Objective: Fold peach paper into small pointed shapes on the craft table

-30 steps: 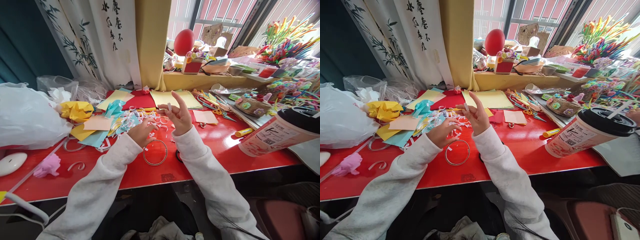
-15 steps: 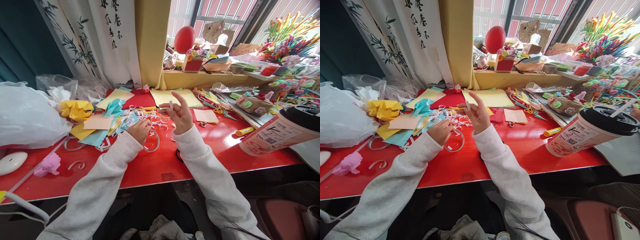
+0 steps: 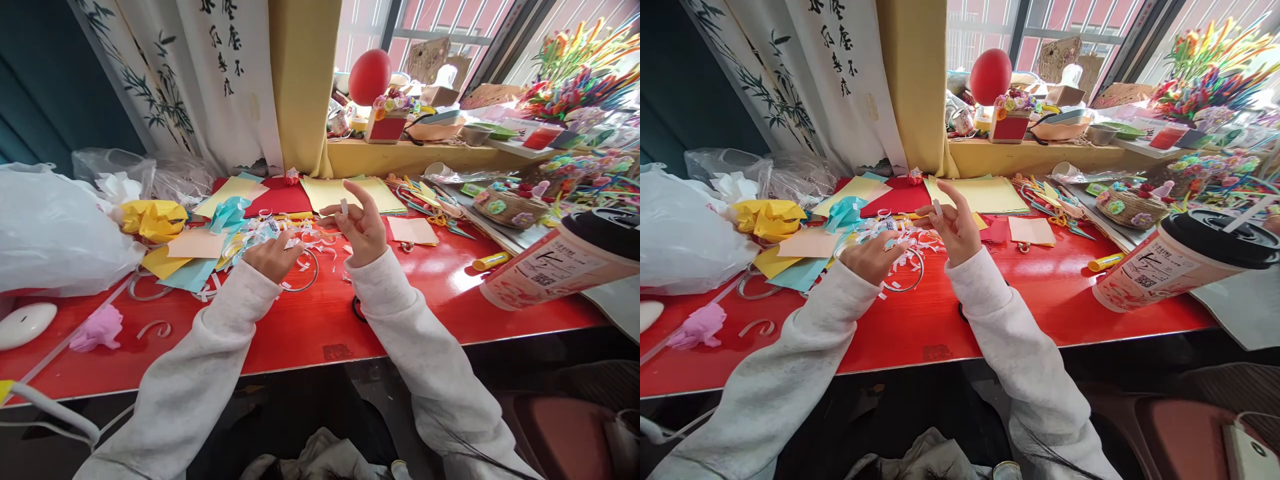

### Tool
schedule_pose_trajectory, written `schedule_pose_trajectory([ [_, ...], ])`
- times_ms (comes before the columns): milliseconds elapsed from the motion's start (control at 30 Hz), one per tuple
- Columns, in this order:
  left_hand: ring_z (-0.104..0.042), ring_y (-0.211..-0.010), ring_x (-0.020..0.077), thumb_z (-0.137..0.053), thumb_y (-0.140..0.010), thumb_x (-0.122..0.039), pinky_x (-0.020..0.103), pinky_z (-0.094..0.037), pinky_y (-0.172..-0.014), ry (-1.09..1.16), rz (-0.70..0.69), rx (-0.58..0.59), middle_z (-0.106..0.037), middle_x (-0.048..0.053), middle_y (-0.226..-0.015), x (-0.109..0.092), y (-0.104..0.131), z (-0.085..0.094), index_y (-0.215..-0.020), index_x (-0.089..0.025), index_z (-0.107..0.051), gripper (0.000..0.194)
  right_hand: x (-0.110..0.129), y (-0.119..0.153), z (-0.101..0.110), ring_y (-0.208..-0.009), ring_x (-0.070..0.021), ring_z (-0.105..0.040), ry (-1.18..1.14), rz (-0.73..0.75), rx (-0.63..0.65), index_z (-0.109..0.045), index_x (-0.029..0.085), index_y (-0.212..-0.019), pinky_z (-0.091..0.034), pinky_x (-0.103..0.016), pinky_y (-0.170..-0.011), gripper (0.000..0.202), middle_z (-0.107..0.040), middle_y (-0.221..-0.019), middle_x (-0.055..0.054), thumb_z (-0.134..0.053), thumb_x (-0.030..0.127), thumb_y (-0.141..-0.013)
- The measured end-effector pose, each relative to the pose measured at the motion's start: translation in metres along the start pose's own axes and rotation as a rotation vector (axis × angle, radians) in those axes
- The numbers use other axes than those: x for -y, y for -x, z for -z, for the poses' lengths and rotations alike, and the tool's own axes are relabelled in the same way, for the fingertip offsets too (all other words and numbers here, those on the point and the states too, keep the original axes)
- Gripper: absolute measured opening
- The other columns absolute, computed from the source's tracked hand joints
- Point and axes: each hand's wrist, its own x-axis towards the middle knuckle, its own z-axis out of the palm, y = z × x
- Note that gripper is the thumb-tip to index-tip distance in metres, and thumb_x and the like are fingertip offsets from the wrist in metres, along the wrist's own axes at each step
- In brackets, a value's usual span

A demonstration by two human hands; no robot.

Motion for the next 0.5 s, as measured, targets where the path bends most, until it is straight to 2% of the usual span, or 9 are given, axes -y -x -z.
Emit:
schedule_pose_trajectory([
  [167, -0.043, -0.038, 0.0049, -0.042, -0.077, -0.008, 0.021, -0.023, -0.038, 0.055, -0.136, -0.225, -0.064, -0.004, -0.069, 0.000, -0.002, 0.015, -0.096, -0.030, -0.058, 0.033, 0.002, 0.001, -0.002, -0.084, -0.0150, -0.061, -0.024, -0.001, -0.025, -0.017, 0.026, -0.127, -0.052, -0.033, -0.077, 0.049, -0.057, -0.105, -0.008, -0.037, 0.036, -0.083],
  [267, -0.045, -0.040, 0.0056, -0.044, -0.079, -0.013, 0.021, -0.024, -0.039, 0.088, -0.138, -0.226, -0.063, -0.003, -0.064, 0.000, -0.002, 0.018, -0.103, -0.025, -0.054, 0.029, 0.004, 0.002, -0.004, -0.082, -0.0151, -0.062, -0.025, -0.032, -0.051, -0.020, 0.027, -0.126, -0.051, -0.034, -0.077, 0.048, -0.058, -0.105, -0.008, -0.039, 0.035, -0.082],
  [400, -0.046, -0.040, 0.0075, -0.047, -0.079, -0.030, 0.022, -0.025, -0.041, 0.076, -0.097, -0.230, -0.055, -0.001, -0.048, 0.000, -0.002, 0.017, -0.088, -0.017, -0.058, 0.019, 0.003, 0.002, -0.005, -0.083, -0.0149, -0.061, -0.048, -0.020, -0.087, -0.036, 0.023, -0.115, -0.050, -0.034, -0.080, 0.037, -0.061, -0.097, -0.006, -0.044, 0.034, -0.080],
  [500, -0.046, -0.040, 0.0073, -0.045, -0.080, -0.028, 0.022, -0.024, -0.041, 0.091, -0.114, -0.186, -0.053, -0.002, -0.045, -0.001, -0.002, 0.017, -0.085, -0.018, -0.058, 0.017, 0.003, 0.001, -0.006, -0.080, -0.0135, -0.061, -0.048, 0.003, -0.115, -0.049, 0.018, -0.099, -0.051, -0.033, -0.078, 0.025, -0.063, -0.087, -0.005, -0.044, 0.033, -0.080],
])
